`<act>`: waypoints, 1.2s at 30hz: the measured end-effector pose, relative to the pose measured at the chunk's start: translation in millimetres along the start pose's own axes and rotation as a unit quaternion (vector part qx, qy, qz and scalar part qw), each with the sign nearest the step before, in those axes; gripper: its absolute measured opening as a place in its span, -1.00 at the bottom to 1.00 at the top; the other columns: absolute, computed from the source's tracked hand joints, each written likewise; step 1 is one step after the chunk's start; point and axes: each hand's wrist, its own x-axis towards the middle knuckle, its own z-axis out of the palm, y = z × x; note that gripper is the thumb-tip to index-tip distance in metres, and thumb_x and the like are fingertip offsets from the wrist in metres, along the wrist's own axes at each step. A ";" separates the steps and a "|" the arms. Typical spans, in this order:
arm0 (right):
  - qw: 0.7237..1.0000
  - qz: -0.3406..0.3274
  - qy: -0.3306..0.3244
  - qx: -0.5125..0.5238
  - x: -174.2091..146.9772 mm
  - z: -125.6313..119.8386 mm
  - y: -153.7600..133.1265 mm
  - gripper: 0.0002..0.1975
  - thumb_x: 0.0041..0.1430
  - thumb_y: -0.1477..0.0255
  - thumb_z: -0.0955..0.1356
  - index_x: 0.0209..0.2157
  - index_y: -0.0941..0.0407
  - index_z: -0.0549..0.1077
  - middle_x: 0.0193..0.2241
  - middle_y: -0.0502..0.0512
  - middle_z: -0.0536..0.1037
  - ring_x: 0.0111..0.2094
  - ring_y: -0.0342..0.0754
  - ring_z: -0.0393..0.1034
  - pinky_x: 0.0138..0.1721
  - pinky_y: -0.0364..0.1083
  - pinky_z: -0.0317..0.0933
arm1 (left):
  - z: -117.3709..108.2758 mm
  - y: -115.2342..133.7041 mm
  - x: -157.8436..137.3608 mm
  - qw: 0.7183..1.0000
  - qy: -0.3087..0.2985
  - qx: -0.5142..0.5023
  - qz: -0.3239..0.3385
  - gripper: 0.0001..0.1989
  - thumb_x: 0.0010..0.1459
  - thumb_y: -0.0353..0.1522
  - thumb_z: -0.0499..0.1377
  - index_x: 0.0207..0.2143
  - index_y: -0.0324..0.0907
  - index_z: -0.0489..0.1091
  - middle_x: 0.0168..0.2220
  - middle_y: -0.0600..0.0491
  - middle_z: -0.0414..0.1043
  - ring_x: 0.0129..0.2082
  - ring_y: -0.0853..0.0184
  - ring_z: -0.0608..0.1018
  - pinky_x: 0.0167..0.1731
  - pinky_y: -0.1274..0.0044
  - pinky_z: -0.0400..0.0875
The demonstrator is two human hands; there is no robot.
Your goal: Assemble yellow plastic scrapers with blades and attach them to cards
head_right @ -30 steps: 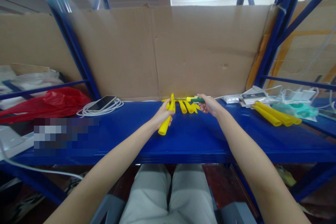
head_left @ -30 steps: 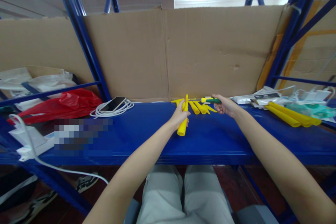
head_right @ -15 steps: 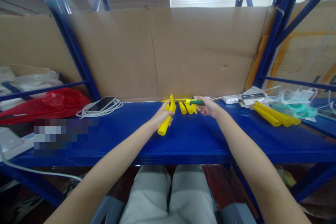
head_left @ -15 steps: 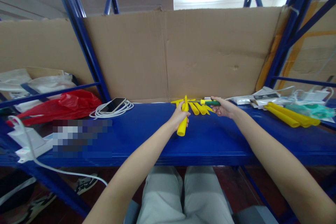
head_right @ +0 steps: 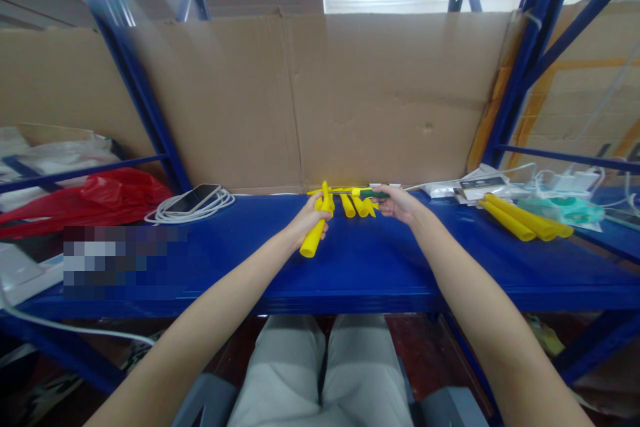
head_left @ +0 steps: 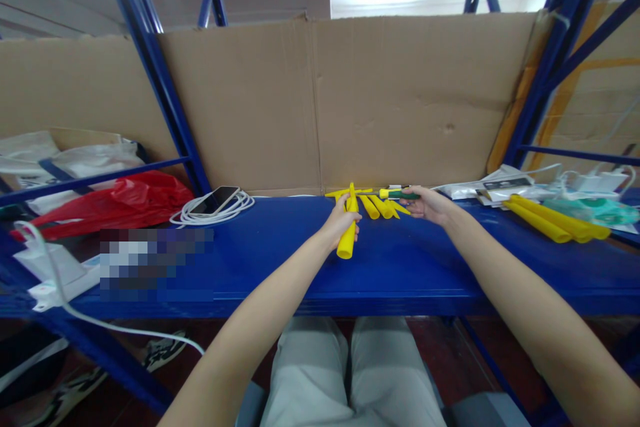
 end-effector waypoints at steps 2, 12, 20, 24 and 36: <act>1.000 -0.003 0.014 -0.005 0.1 1.2 0.6 -0.96 0.07 0.47 0.28 -0.40 0.14 0.30 -0.66 -0.06 0.33 -0.76 -0.31 -0.02 -0.75 -0.23 -0.20 | -0.2 -0.6 0.3 1.000 -0.002 -0.005 0.003 -0.26 0.04 -0.57 0.01 0.21 0.07 -0.16 -0.39 0.13 0.27 -0.73 0.56 0.27 -0.71 0.63 0.26; 1.000 -0.007 0.024 -0.008 -0.6 2.3 0.8 -0.93 0.10 0.43 0.30 -0.41 0.14 0.33 -0.68 -0.06 0.34 -0.77 -0.31 -0.02 -0.75 -0.24 -0.17 | -0.3 -1.6 1.1 1.000 -0.003 0.012 0.006 -0.25 0.04 -0.55 0.02 0.22 0.07 -0.19 -0.44 0.16 0.25 -0.73 0.56 0.28 -0.69 0.64 0.27; 0.999 -0.006 0.034 0.005 -3.1 4.5 -1.1 -0.91 0.14 0.44 0.26 -0.43 0.14 0.32 -0.71 -0.05 0.34 -0.78 -0.30 -0.01 -0.75 -0.25 -0.15 | 1.3 0.0 -1.1 1.000 -0.002 0.015 0.015 -0.24 0.04 -0.56 0.00 0.23 0.06 -0.21 -0.39 0.12 0.28 -0.74 0.56 0.27 -0.71 0.63 0.25; 0.999 -0.003 0.030 0.015 -4.4 5.3 -2.2 -0.90 0.16 0.43 0.24 -0.42 0.14 0.32 -0.72 -0.05 0.34 -0.79 -0.30 -0.02 -0.75 -0.25 -0.15 | 2.5 1.1 -3.0 0.999 0.004 0.025 0.022 -0.25 0.04 -0.57 -0.01 0.23 0.04 -0.18 -0.40 0.11 0.29 -0.74 0.55 0.27 -0.73 0.63 0.24; 1.000 -0.001 0.015 0.027 -2.4 2.6 -1.0 -0.91 0.16 0.44 0.22 -0.39 0.14 0.31 -0.72 -0.06 0.32 -0.79 -0.30 -0.04 -0.76 -0.25 -0.18 | 2.5 0.0 -1.9 0.999 0.004 0.019 0.045 -0.24 0.06 -0.57 0.01 0.24 0.06 -0.19 -0.39 0.11 0.30 -0.76 0.57 0.28 -0.74 0.64 0.24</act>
